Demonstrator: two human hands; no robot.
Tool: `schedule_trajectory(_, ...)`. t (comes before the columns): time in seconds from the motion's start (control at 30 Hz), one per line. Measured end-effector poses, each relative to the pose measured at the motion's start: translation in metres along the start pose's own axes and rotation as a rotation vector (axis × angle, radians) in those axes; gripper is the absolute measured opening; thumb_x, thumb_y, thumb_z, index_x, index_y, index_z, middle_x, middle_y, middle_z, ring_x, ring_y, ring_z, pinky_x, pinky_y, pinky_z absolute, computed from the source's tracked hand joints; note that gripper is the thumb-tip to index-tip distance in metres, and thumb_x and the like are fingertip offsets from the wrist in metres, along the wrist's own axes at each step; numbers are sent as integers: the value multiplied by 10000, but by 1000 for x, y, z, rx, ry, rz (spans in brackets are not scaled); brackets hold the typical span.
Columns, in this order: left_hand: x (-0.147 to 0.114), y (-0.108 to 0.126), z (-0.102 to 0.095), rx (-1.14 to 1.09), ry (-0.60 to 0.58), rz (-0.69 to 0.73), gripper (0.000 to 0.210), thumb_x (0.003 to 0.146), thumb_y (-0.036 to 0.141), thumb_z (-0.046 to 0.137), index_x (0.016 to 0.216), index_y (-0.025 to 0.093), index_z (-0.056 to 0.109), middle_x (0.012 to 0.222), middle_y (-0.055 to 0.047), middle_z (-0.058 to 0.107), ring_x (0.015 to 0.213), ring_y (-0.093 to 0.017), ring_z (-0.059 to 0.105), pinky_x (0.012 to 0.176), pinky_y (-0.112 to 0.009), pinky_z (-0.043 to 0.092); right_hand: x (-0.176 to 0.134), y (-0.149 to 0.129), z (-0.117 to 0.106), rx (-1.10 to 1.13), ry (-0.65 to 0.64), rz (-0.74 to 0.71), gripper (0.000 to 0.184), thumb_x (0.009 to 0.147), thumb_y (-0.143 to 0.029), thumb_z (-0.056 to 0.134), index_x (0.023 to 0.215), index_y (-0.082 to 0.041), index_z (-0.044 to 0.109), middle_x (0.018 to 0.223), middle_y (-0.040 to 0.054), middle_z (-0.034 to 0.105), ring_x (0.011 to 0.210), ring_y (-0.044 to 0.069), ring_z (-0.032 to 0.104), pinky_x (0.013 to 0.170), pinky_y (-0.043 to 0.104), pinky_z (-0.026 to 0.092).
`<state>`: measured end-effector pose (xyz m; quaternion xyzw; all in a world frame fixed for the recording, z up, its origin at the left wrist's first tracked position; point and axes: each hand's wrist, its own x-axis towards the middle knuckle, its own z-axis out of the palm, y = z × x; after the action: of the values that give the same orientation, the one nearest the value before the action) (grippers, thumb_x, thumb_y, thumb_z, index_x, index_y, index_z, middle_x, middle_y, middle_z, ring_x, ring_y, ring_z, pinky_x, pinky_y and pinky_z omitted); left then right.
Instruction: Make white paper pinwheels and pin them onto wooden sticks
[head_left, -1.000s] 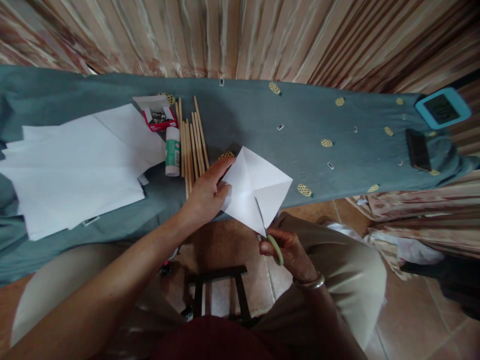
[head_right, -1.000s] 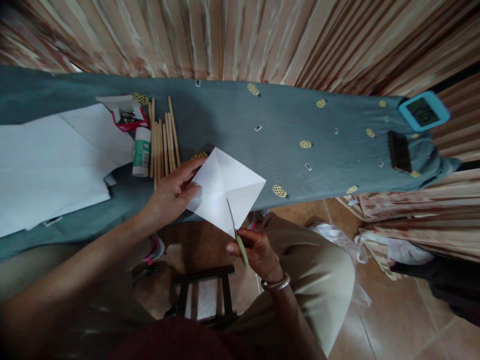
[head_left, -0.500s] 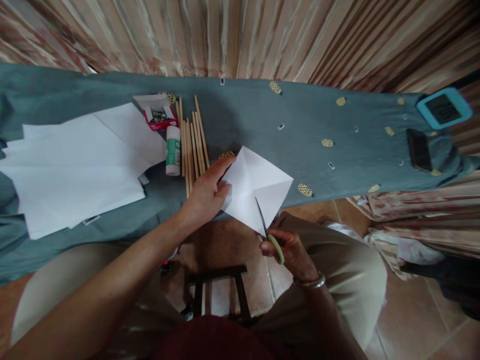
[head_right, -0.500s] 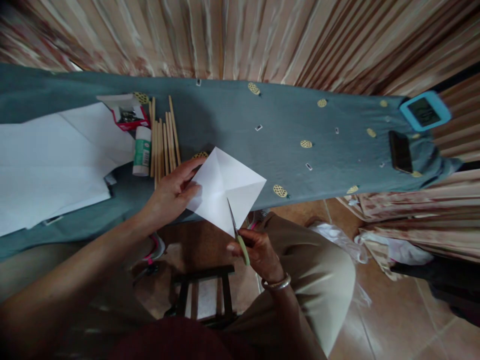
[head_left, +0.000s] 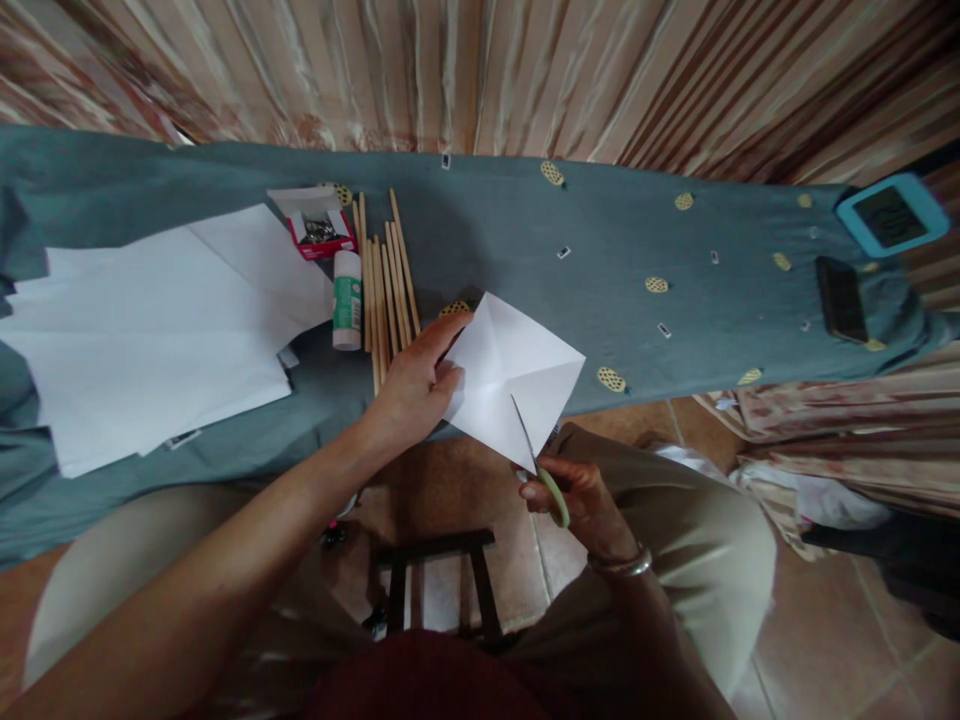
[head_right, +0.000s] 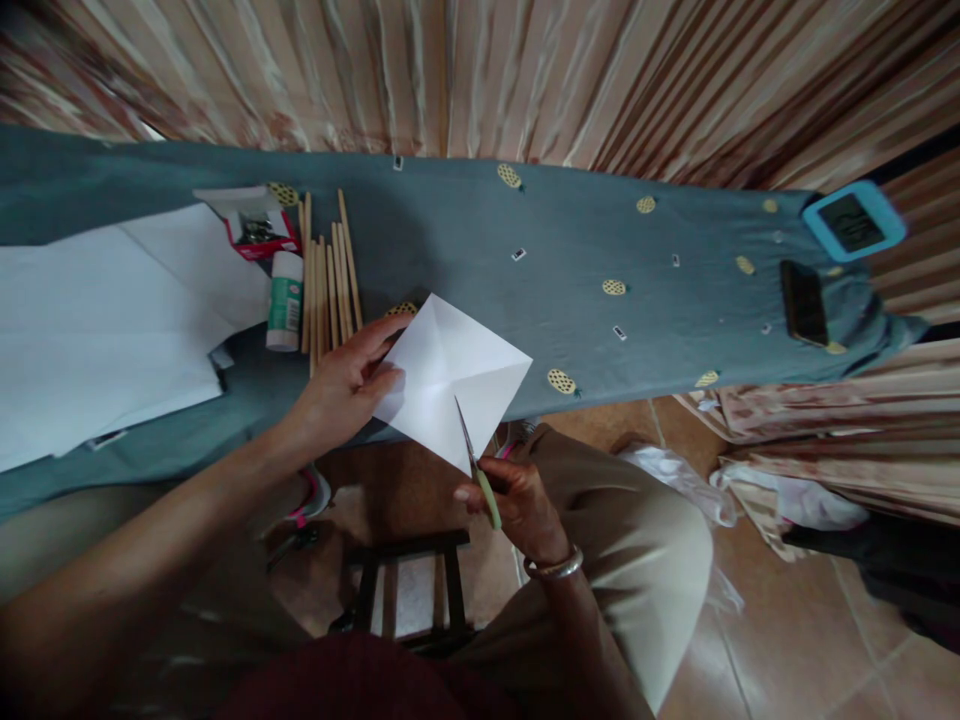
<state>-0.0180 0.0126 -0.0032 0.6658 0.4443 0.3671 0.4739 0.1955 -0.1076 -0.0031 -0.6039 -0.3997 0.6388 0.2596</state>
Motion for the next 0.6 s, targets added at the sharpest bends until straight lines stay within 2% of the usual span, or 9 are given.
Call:
schedule_trajectory(0.1, 0, 0, 0, -2, 4, 7, 593, 760, 68, 495, 1335, 214, 505, 1411, -79, 504, 1322, -267, 451, 1115, -478, 345, 0, 1, 0, 6, -9, 3, 417, 628, -490, 792, 590, -164, 534, 562, -22, 521, 536, 93, 437, 491, 226, 336)
schedule_trajectory(0.23, 0, -2, 1, -14, 10, -2, 603, 757, 74, 501, 1344, 213, 495, 1416, -79, 501, 1305, -265, 470, 1102, -474, 363, -8, 4, 1, -19, -75, -23, 426, 682, -555, 732, 775, -157, 613, 688, 17, 585, 638, 134, 511, 584, 258, 407)
schedule_trajectory(0.33, 1, -4, 2, -31, 11, -6, 610, 749, 74, 503, 1344, 214, 496, 1406, -76, 515, 1276, -261, 498, 1088, -468, 381, -27, 6, -1, -34, -120, -15, 509, 719, -591, 688, 966, -148, 639, 739, 40, 625, 673, 153, 546, 639, 284, 438)
schedule_trajectory(0.5, 4, -1, 0, -87, 32, -34, 609, 720, 91, 538, 1317, 212, 530, 1373, -78, 548, 1196, -267, 560, 1016, -444, 456, -71, 0, -23, -32, -150, -62, 591, 740, -641, 640, 1084, -161, 658, 715, 44, 642, 610, 152, 553, 547, 262, 439)
schedule_trajectory(0.57, 5, 2, -1, -144, 24, -89, 622, 713, 106, 553, 1326, 206, 522, 1313, -81, 595, 1118, -263, 607, 957, -432, 498, -80, -11, -36, -68, 27, -175, 604, 726, -677, 626, 1060, -177, 684, 689, 40, 658, 595, 166, 583, 543, 270, 463)
schedule_trajectory(0.6, 5, 4, -2, -177, 9, -125, 636, 711, 117, 559, 1339, 199, 508, 1265, -83, 626, 1062, -258, 633, 918, -426, 519, -79, -18, -43, -124, 191, -242, 559, 737, -656, 630, 1043, -191, 687, 698, 40, 672, 623, 181, 612, 576, 283, 488)
